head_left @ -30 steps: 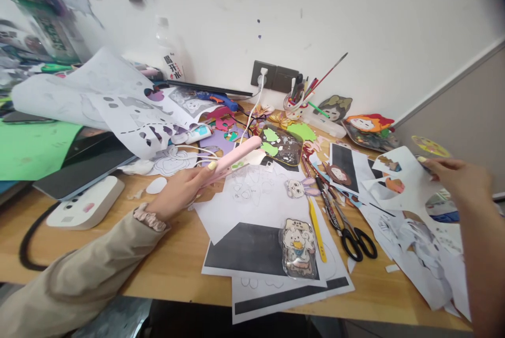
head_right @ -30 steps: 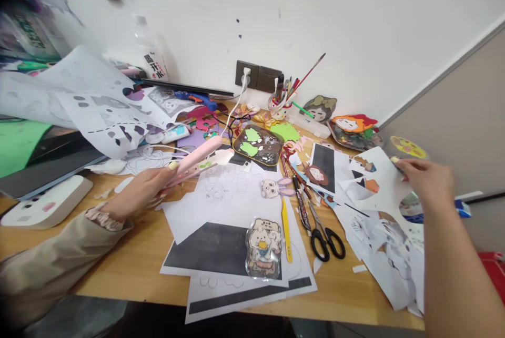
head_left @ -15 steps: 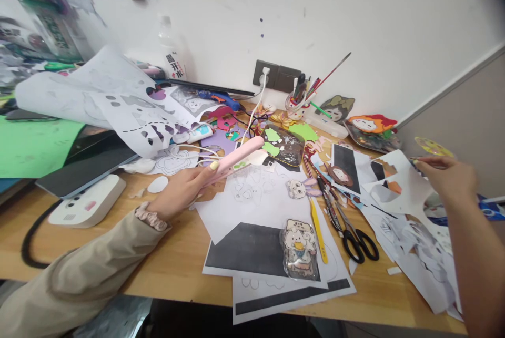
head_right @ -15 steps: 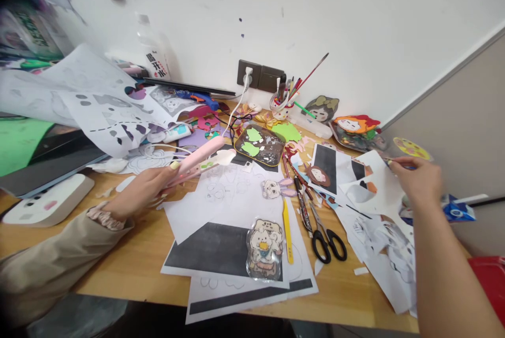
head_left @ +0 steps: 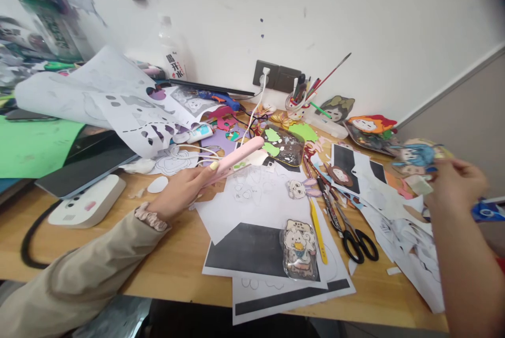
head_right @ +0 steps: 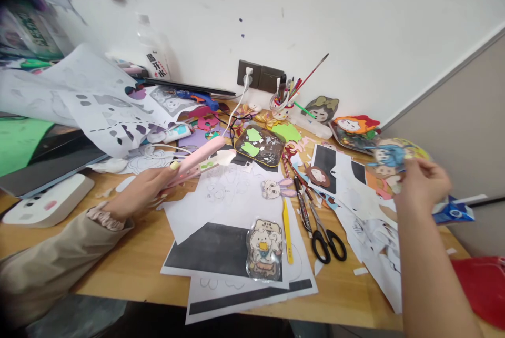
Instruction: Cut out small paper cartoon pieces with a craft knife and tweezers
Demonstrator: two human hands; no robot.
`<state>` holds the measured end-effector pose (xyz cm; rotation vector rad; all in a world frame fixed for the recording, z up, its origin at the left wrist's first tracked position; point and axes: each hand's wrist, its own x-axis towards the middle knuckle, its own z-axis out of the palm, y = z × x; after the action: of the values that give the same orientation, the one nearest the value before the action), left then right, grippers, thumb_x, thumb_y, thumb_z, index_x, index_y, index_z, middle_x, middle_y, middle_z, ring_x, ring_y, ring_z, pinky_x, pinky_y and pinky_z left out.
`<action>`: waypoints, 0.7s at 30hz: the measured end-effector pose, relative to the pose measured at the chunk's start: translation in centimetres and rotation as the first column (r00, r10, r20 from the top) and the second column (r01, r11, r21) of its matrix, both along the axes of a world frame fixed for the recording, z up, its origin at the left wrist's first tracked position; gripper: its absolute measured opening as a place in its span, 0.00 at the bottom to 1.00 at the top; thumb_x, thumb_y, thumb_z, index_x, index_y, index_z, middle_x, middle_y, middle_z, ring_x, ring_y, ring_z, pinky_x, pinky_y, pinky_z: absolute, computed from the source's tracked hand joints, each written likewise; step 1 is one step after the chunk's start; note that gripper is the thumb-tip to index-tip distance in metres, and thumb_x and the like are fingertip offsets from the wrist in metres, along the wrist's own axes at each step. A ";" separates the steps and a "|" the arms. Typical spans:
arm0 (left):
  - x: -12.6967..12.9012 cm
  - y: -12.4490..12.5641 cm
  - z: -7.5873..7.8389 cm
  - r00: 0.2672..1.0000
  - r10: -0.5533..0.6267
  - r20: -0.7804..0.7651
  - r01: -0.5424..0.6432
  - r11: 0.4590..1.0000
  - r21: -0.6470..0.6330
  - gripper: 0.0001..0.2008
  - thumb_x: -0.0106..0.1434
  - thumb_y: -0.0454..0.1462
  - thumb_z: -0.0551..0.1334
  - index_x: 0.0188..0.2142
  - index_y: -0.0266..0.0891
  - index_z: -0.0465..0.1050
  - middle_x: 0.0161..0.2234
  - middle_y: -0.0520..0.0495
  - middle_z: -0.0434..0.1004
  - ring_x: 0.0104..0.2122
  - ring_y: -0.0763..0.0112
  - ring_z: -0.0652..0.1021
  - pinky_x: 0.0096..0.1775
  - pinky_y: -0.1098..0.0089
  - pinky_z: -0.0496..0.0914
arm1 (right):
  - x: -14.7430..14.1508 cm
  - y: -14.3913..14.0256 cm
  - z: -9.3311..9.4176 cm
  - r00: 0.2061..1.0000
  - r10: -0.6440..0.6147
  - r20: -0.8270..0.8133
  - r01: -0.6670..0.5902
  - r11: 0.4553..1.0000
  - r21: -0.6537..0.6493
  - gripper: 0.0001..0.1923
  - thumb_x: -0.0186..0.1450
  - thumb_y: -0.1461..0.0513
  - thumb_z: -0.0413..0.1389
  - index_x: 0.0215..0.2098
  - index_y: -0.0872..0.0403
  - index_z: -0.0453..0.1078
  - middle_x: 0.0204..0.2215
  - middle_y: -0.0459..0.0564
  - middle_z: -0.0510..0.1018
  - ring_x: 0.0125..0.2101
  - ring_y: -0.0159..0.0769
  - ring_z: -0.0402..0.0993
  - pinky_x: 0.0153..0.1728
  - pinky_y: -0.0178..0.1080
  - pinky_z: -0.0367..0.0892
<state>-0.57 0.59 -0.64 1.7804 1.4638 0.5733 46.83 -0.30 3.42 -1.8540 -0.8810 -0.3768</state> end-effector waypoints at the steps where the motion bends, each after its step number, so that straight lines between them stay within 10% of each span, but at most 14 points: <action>1: 0.0 0.0 0.0 1.000 -0.005 -0.002 0.005 1.000 -0.001 0.22 0.57 0.50 0.42 0.18 0.38 0.57 0.14 0.54 0.57 0.16 0.75 0.60 0.20 0.73 0.52 | -1.3 -0.2 -0.1 0.991 0.082 -0.106 -0.084 0.996 -0.016 0.11 0.55 0.61 0.47 0.33 0.59 0.63 0.23 0.54 0.66 0.20 0.32 0.61 0.20 0.40 0.56; 8: -0.1 0.0 0.1 1.000 -0.007 0.008 0.007 1.000 -0.012 0.23 0.57 0.50 0.41 0.17 0.38 0.56 0.14 0.54 0.56 0.16 0.76 0.59 0.20 0.73 0.52 | -13.2 -2.6 -1.7 0.712 0.483 -0.509 -0.592 0.803 -0.066 0.12 0.47 0.56 0.57 0.27 0.53 0.66 0.18 0.42 0.65 0.17 0.24 0.59 0.18 0.31 0.57; 11: -0.1 0.1 0.2 1.000 0.008 0.012 -0.007 1.000 -0.030 0.23 0.57 0.51 0.41 0.17 0.38 0.56 0.13 0.54 0.55 0.15 0.76 0.59 0.19 0.73 0.51 | -16.5 -2.9 -1.4 0.496 0.609 -0.619 -0.804 0.591 -0.063 0.10 0.48 0.57 0.57 0.27 0.52 0.66 0.24 0.44 0.70 0.23 0.26 0.65 0.25 0.30 0.61; 15: -0.1 0.1 0.3 1.000 0.024 0.015 -0.023 0.999 -0.041 0.22 0.57 0.51 0.41 0.18 0.38 0.57 0.13 0.55 0.55 0.14 0.76 0.58 0.18 0.73 0.52 | -18.3 -3.1 -1.3 0.402 0.639 -0.656 -0.894 0.429 -0.130 0.10 0.50 0.57 0.56 0.29 0.53 0.66 0.25 0.44 0.71 0.26 0.27 0.66 0.27 0.32 0.61; 21: 0.0 0.2 0.4 0.999 0.016 -0.046 -0.017 0.999 -0.029 0.25 0.57 0.52 0.40 0.15 0.38 0.56 0.12 0.55 0.56 0.14 0.77 0.59 0.18 0.74 0.52 | -18.4 -3.0 -2.5 0.355 0.645 -0.677 -0.922 0.359 -0.142 0.12 0.51 0.56 0.55 0.32 0.54 0.66 0.27 0.46 0.70 0.27 0.29 0.65 0.29 0.33 0.61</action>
<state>-0.59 0.79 -0.24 1.7702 1.5117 0.5202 28.45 -3.31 0.89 -1.5138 -1.4841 1.1044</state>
